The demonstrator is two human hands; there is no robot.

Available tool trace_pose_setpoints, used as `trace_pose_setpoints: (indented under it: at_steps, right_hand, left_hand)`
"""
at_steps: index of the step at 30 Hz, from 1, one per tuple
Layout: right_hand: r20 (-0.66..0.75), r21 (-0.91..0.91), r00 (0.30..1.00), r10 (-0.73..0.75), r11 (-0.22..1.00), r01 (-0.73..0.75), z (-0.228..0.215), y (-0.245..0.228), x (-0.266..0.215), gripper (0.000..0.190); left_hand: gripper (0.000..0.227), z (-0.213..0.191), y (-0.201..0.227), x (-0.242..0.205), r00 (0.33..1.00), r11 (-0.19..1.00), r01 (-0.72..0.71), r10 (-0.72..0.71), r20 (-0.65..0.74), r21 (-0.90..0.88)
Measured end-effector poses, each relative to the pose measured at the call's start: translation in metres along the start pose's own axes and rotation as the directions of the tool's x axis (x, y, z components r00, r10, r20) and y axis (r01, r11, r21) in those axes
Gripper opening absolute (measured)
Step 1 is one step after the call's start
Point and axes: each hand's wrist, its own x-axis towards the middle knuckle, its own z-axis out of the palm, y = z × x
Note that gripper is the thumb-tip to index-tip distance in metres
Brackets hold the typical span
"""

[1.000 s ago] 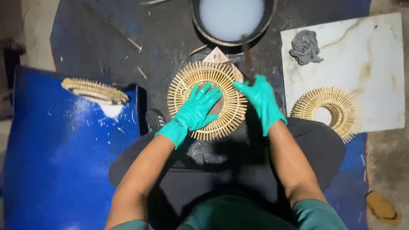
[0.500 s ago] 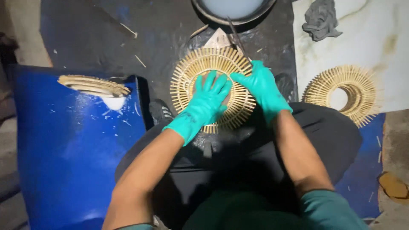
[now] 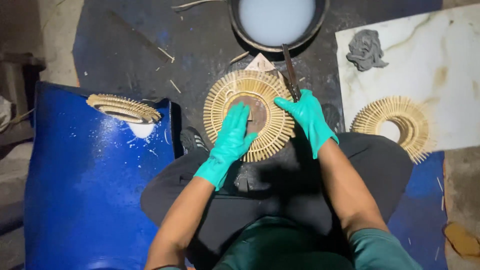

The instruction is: Assembling and refining circular bamboo components using hand tools.

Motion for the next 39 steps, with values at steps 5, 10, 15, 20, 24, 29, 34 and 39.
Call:
trace_pose_setpoints:
  at_steps: [5,10,15,20,24,29,34,39]
  right_hand:
    - [-0.034,0.020,0.970,-0.241,0.970,0.242,0.012,-0.009,0.013,0.078]
    - [0.010,0.025,0.991,-0.132,0.991,0.132,0.020,-0.006,0.020,0.078]
    - [-0.167,-0.305,0.970,-0.178,0.945,0.121,0.030,-0.008,0.016,0.082]
    - [-0.071,-0.108,0.985,-0.158,0.983,0.150,0.016,-0.027,0.008,0.071]
    - [0.122,0.541,0.943,-0.310,0.817,0.198,0.031,0.020,0.041,0.063]
    - [0.110,0.212,0.994,0.001,0.977,-0.025,0.007,-0.030,0.024,0.055]
    - [0.112,0.386,0.967,-0.229,0.907,0.170,0.020,-0.025,0.026,0.062]
    - [-0.097,-0.203,0.987,-0.126,0.974,0.104,0.030,-0.017,0.034,0.082]
  left_hand:
    - [0.102,-0.025,0.013,0.034,0.983,0.993,0.017,-0.038,0.178,0.120]
    - [0.106,-0.037,0.031,0.056,0.926,0.952,0.015,-0.128,0.355,0.305]
    - [0.107,-0.043,0.042,0.067,0.818,0.926,0.131,-0.302,0.490,0.353]
    - [0.108,-0.038,0.043,0.061,0.814,0.927,0.155,-0.317,0.487,0.342]
    - [0.108,-0.030,0.024,0.052,0.898,0.949,0.045,-0.175,0.404,0.311]
    - [0.105,-0.035,0.003,0.048,0.852,0.959,-0.089,-0.068,0.520,0.270]
    - [0.098,-0.044,0.000,0.055,0.834,0.945,-0.227,0.063,0.549,0.236]
    - [0.102,-0.044,0.009,0.065,0.775,0.941,-0.186,-0.035,0.630,0.282]
